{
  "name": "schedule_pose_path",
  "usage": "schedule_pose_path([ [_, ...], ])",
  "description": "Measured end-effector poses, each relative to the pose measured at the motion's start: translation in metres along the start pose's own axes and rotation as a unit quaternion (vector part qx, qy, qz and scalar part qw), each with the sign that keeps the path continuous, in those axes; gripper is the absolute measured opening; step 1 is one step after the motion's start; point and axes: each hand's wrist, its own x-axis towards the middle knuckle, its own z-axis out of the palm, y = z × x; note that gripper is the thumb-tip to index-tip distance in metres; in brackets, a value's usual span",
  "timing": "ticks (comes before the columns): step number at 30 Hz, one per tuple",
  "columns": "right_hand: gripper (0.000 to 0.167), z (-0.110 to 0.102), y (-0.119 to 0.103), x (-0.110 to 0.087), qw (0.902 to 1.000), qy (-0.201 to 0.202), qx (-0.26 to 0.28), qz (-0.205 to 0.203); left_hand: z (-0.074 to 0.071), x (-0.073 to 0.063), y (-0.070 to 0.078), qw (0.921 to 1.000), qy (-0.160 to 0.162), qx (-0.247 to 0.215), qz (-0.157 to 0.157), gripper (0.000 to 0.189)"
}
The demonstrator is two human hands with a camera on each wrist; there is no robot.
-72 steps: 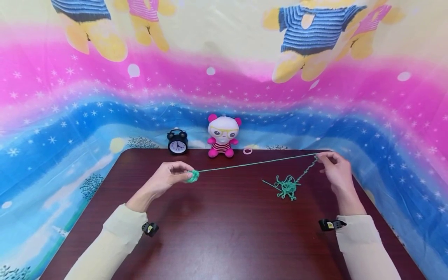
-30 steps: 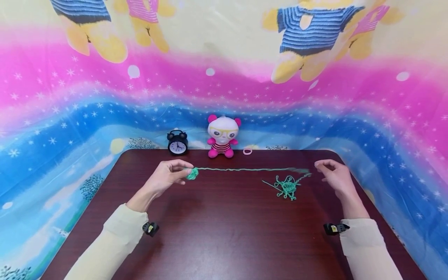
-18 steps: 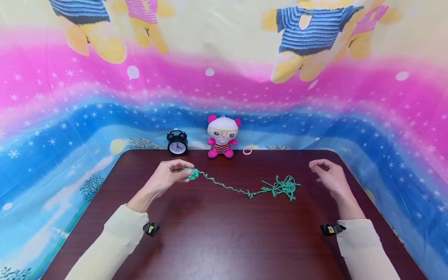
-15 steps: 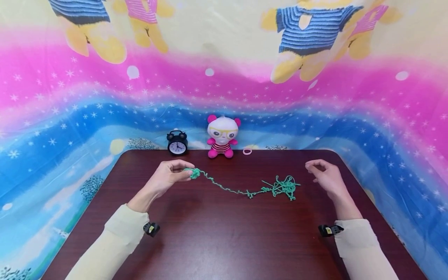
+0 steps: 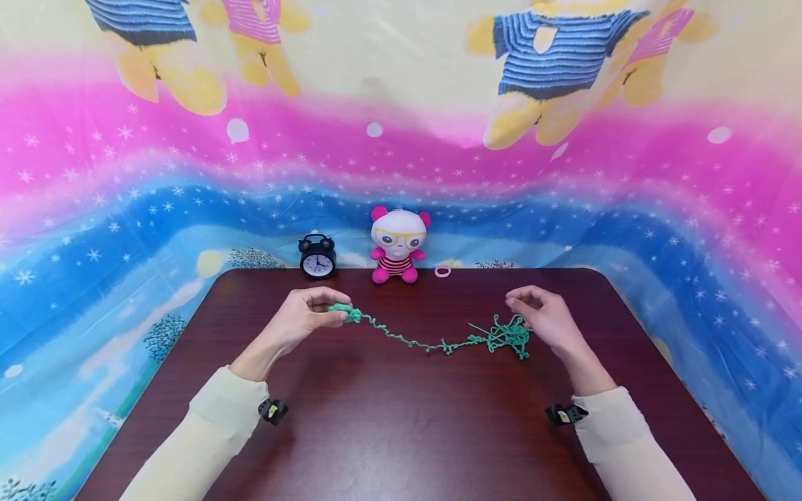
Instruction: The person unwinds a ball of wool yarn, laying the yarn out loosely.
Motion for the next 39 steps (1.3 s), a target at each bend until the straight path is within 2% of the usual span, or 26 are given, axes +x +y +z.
schedule_pose_path([
  [11, 0.028, 0.038, -0.025, 0.001, 0.9987, -0.032, 0.017, -0.037, -0.001, 0.001, -0.002, 0.9999, -0.007, 0.009, 0.012, 0.038],
  [39, 0.015, 0.117, -0.078, 0.000, 0.9882, -0.101, 0.011, -0.114, 0.004, 0.000, 0.000, 0.9992, -0.020, 0.033, 0.009, 0.036],
])
